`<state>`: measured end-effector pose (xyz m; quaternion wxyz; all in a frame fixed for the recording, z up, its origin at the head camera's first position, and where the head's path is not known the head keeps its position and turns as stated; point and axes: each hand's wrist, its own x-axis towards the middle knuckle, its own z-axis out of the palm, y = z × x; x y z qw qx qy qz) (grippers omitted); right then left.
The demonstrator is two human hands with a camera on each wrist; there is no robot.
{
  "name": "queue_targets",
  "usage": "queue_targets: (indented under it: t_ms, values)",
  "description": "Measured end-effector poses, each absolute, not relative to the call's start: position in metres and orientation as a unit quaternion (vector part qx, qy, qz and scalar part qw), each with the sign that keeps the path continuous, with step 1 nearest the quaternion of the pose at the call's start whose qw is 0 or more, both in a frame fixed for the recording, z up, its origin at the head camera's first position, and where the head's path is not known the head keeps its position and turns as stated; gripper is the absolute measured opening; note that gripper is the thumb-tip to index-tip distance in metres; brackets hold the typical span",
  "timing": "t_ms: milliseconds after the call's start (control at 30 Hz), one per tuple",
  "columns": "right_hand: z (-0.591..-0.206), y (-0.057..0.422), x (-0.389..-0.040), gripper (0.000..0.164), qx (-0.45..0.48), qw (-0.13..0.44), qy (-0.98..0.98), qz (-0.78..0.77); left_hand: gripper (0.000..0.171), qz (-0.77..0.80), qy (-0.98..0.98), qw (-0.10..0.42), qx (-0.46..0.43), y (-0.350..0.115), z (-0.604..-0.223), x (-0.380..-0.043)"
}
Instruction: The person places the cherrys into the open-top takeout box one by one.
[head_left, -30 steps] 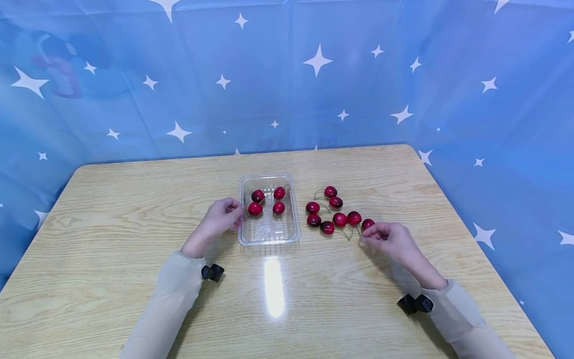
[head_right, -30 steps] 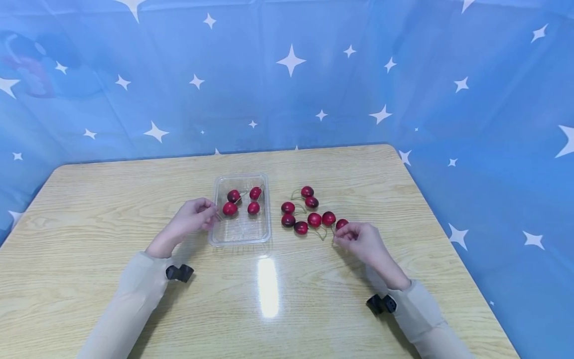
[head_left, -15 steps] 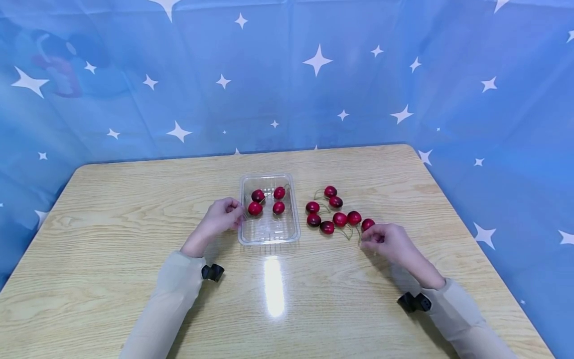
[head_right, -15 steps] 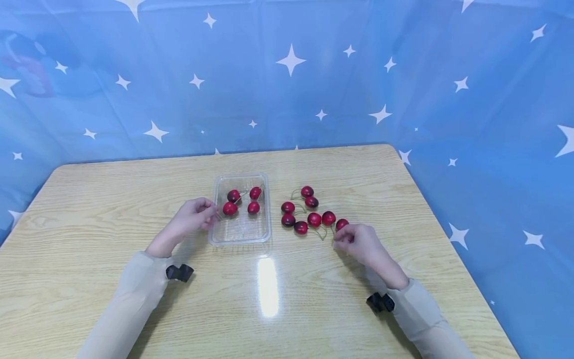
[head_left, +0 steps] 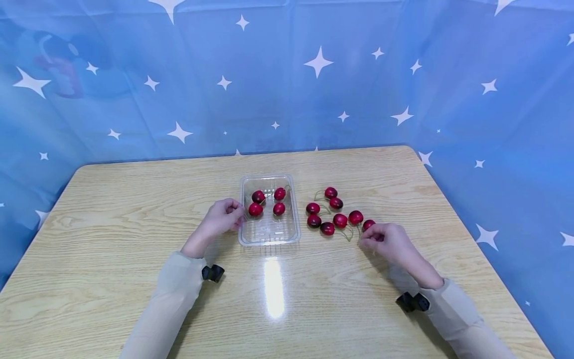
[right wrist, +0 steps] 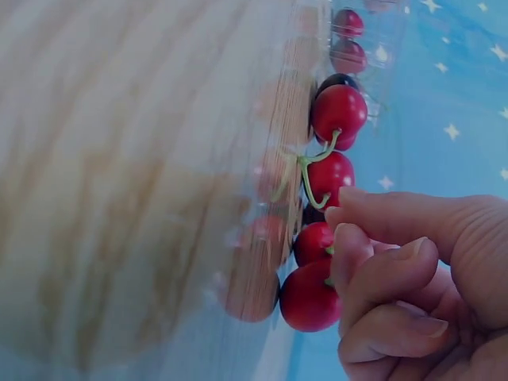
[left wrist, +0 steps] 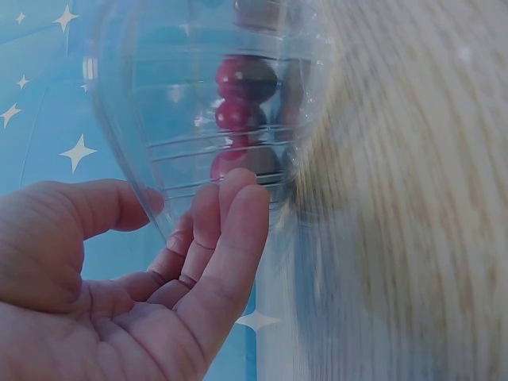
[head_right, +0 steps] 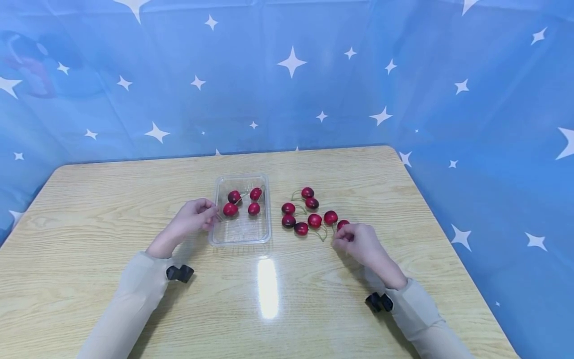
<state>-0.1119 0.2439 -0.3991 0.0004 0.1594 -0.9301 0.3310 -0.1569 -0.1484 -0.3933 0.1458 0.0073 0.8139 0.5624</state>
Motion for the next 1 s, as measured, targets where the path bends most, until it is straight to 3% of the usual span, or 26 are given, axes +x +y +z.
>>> queue_targets:
  t_ms: [500, 767, 1000]
  values:
    - [-0.387, 0.244, -0.115, 0.008, 0.131, 0.146, -0.919, 0.341, 0.019, 0.564, 0.812, 0.149, 0.004, -0.149, -0.393, -0.157]
    - [-0.380, 0.244, -0.117, 0.008, 0.083, 0.146, -0.911, 0.376, 0.018, 0.563, 0.813, 0.147, 0.007, -0.149, -0.393, -0.157]
    - [-0.373, 0.245, -0.119, 0.015, 0.053, 0.101, -0.891, 0.440, 0.019, 0.564, 0.813, 0.149, 0.009, -0.149, -0.392, -0.158]
